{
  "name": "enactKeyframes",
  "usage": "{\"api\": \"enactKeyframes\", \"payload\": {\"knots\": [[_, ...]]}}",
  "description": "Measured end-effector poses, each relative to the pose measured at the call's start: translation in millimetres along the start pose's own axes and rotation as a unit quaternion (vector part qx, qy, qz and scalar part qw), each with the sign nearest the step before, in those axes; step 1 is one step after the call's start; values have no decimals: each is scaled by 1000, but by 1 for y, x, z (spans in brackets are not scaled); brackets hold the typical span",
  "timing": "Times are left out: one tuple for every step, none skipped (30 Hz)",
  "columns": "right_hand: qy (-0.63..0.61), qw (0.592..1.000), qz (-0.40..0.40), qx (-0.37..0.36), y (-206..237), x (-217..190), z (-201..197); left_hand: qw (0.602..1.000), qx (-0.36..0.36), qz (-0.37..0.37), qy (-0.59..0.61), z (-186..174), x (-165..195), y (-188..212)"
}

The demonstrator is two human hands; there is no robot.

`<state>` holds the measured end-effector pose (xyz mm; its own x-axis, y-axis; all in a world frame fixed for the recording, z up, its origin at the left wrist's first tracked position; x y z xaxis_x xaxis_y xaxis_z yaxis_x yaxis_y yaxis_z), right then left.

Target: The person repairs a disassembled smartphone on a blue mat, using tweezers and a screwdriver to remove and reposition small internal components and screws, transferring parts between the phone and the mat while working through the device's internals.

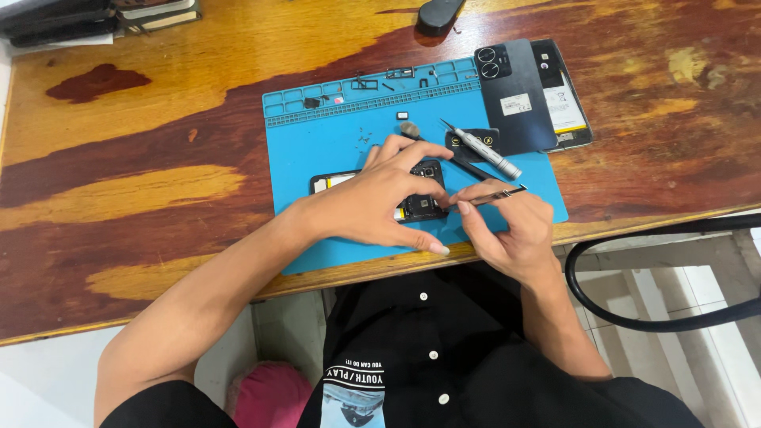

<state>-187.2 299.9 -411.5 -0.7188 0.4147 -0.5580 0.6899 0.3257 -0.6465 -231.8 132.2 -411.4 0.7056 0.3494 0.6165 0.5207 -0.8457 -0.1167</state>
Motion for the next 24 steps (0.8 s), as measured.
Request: {"api": "enactKeyframes", "payload": {"knots": [[-4,1000,-1,0,0,0,0,1000,1,4,1,0,0,0],[-5,1000,-5,0,0,0,0,1000,1,5,0,0,0,0],[-7,1000,-8,1,0,-1,0,1000,0,6,-1,0,0,0],[-9,1000,-11,1,0,-1,0,1000,-1,8,-1,1,0,0],[-10,1000,-13,-1,0,-2,0,1000,-2,6,-1,1,0,0],[-11,1000,-14,-2,-1,-2,0,1000,-4,4,-1,2,-1,0],[-13,1000,-17,-3,-1,-2,0,1000,-6,3,-1,2,-1,0],[-16,1000,-21,-9,-2,-3,1,1000,-4,3,-1,2,-1,0],[-19,999,-26,-15,-3,-4,1,1000,-2,3,-1,2,-1,0],[-21,999,-31,-20,-4,-4,2,1000,0,4,-1,1,-1,-1],[-18,999,-28,-24,-5,-5,2,1000,1,4,-3,1,-1,-1],[-15,999,-26,-28,-5,-5,2,1000,1,5,-5,1,-1,-1],[-11,999,-24,-32,-6,-5,2,1000,1,5,-7,0,-1,-1],[-18,999,-19,-28,-7,-5,2,1000,6,7,-2,0,-1,-1],[-25,999,-14,-24,-8,-5,1,1000,11,8,3,-1,-1,-2],[-32,999,-9,-19,-8,-5,1,1000,15,9,8,-2,-1,-2],[-34,999,-12,-23,-9,-5,1,1000,23,8,8,-3,-1,-2],[-37,999,-15,-27,-10,-5,1,1000,29,7,7,-3,-1,-2],[-40,999,-17,-31,-10,-5,1,999,36,5,8,-3,-1,-2],[-41,999,-15,-33,-10,-5,1,999,44,8,0,-3,0,-2],[-42,998,-13,-35,-10,-4,2,999,52,10,-9,-3,1,-2],[-43,998,-11,-37,-10,-4,3,998,61,12,-17,-3,2,-2],[-46,998,-14,-37,-10,-4,3,997,68,11,-21,-3,2,-2],[-49,998,-16,-37,-10,-3,3,997,75,10,-25,-2,2,-3]]}}
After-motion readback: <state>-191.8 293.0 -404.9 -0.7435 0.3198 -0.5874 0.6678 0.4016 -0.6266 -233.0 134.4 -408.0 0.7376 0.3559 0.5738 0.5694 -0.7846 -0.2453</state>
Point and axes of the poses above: each hand's wrist, its own y-axis away from the middle knuckle, its own z-axis out of the palm, x = y × z, the point moved 6 cm from there along -y, towards the middle knuckle, and after that the axes turned 5 degrees about -x, right-handed, at the moved point
